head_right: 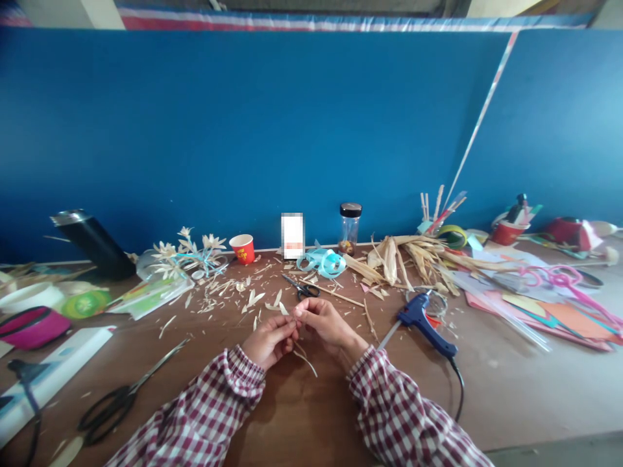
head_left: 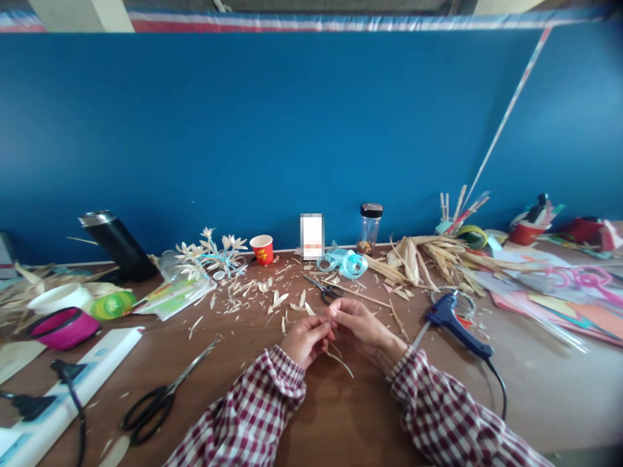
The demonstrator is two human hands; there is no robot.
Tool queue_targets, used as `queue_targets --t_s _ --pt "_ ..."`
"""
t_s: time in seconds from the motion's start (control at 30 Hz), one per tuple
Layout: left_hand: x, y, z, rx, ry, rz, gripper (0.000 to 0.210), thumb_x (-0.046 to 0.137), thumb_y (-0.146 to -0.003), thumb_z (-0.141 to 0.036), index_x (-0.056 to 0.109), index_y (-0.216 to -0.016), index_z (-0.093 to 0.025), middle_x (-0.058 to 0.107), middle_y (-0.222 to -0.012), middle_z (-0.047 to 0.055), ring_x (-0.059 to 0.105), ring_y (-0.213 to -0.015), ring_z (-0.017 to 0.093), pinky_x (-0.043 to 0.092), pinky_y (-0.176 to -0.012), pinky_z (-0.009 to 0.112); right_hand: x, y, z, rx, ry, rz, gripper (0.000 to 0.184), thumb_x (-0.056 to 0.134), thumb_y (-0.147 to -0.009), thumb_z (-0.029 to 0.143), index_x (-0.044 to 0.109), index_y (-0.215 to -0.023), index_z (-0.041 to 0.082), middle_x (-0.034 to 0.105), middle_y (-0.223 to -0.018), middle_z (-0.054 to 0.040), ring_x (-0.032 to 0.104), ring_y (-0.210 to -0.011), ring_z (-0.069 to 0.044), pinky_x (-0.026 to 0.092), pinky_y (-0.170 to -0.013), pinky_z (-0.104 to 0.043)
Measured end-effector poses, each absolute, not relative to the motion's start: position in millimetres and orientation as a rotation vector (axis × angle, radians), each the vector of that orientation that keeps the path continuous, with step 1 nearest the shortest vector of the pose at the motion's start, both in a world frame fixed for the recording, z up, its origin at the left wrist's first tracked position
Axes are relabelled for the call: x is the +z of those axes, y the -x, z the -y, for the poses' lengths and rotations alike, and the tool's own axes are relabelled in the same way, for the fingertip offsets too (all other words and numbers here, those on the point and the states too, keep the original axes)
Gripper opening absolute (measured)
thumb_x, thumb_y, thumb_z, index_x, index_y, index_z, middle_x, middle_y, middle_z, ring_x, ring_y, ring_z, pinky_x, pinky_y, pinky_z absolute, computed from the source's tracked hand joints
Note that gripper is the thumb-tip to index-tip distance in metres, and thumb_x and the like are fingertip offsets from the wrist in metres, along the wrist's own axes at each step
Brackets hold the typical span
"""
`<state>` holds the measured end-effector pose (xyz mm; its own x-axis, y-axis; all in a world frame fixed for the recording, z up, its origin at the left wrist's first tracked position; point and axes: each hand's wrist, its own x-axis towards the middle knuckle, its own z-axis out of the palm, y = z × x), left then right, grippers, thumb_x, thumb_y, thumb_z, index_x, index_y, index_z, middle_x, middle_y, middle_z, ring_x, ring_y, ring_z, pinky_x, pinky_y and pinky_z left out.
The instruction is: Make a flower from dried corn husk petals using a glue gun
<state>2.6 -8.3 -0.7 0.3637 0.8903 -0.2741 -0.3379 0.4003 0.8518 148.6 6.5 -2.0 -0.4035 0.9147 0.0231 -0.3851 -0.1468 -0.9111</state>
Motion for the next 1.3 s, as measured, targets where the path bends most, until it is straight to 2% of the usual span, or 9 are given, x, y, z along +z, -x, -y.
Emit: queue_targets --t_s 0.13,0.3,0.47,0.77,0.93,1.17,1.3 --pt "-3.7 -6.1 9.1 1.001 -0.908 -0.895 0.032 0.078 -0.057 -0.041 0.067 -0.068 -0.013 0.057 -0.052 -0.002 0.045 -0.042 0.003 0.035 -0.043 0.017 -1.1 -149.7 -7.2 1.685 0.769 1.102 0.027 0.075 -0.068 0.037 0.058 -0.069 0.015 0.054 -0.056 0.004 0.046 -0.047 -0.007 0.034 -0.047 -0.021" --pt "-9.6 -5.8 7.6 1.105 -1.028 -0.986 0.033 0.071 -0.066 -0.043 0.065 -0.084 -0.015 0.056 -0.051 -0.005 0.044 -0.04 0.004 0.033 -0.04 0.017 -0.8 -151.1 -7.9 1.674 0.802 1.1 0.028 0.076 -0.066 0.036 0.058 -0.068 0.015 0.052 -0.055 0.0047 0.041 -0.046 -0.005 0.028 -0.045 -0.019" --pt "-14.6 -6.0 7.6 1.086 -1.086 -0.978 0.034 0.066 -0.07 -0.047 0.063 -0.08 -0.015 0.056 -0.052 -0.004 0.044 -0.041 0.004 0.034 -0.041 0.017 -1.3 -152.1 -7.2 1.671 0.798 1.119 0.027 0.076 -0.065 0.034 0.06 -0.07 0.014 0.055 -0.059 0.0032 0.043 -0.048 -0.006 0.03 -0.045 -0.019" --pt "-11.9 -7.2 9.0 1.003 -1.033 -0.917 0.037 0.069 -0.065 -0.049 0.059 -0.074 -0.014 0.057 -0.051 -0.003 0.042 -0.039 0.004 0.031 -0.04 0.017 -0.4 -148.8 -4.1 1.623 0.784 1.051 0.025 0.079 -0.062 0.03 0.06 -0.066 0.014 0.059 -0.059 0.003 0.049 -0.049 -0.007 0.034 -0.049 -0.02" --pt "-7.7 -6.5 9.6 1.018 -1.217 -0.988 0.036 0.063 -0.07 -0.05 0.057 -0.068 -0.015 0.056 -0.05 -0.003 0.04 -0.035 0.005 0.029 -0.037 0.019 -0.4 -145.7 -4.4 1.557 0.823 1.053 0.026 0.078 -0.062 0.033 0.06 -0.066 0.015 0.059 -0.057 0.0026 0.051 -0.048 -0.009 0.037 -0.048 -0.021" --pt "-6.5 -8.4 11.3 1.06 -1.19 -1.053 0.037 0.062 -0.07 -0.051 0.06 -0.076 -0.015 0.054 -0.049 -0.004 0.04 -0.035 0.005 0.029 -0.037 0.019 -1.3 -149.1 -8.0 1.652 0.783 1.182 0.028 0.076 -0.064 0.036 0.063 -0.075 0.013 0.062 -0.06 0.0 0.057 -0.052 -0.012 0.044 -0.054 -0.026" --pt "-9.2 -9.5 10.6 1.053 -1.202 -1.067 0.035 0.061 -0.07 -0.049 0.06 -0.075 -0.014 0.055 -0.049 -0.003 0.04 -0.036 0.005 0.03 -0.038 0.019 -4.0 -147.5 -8.2 1.603 0.838 1.175 0.029 0.074 -0.066 0.038 0.062 -0.072 0.013 0.061 -0.057 0.0004 0.055 -0.05 -0.012 0.042 -0.051 -0.025"
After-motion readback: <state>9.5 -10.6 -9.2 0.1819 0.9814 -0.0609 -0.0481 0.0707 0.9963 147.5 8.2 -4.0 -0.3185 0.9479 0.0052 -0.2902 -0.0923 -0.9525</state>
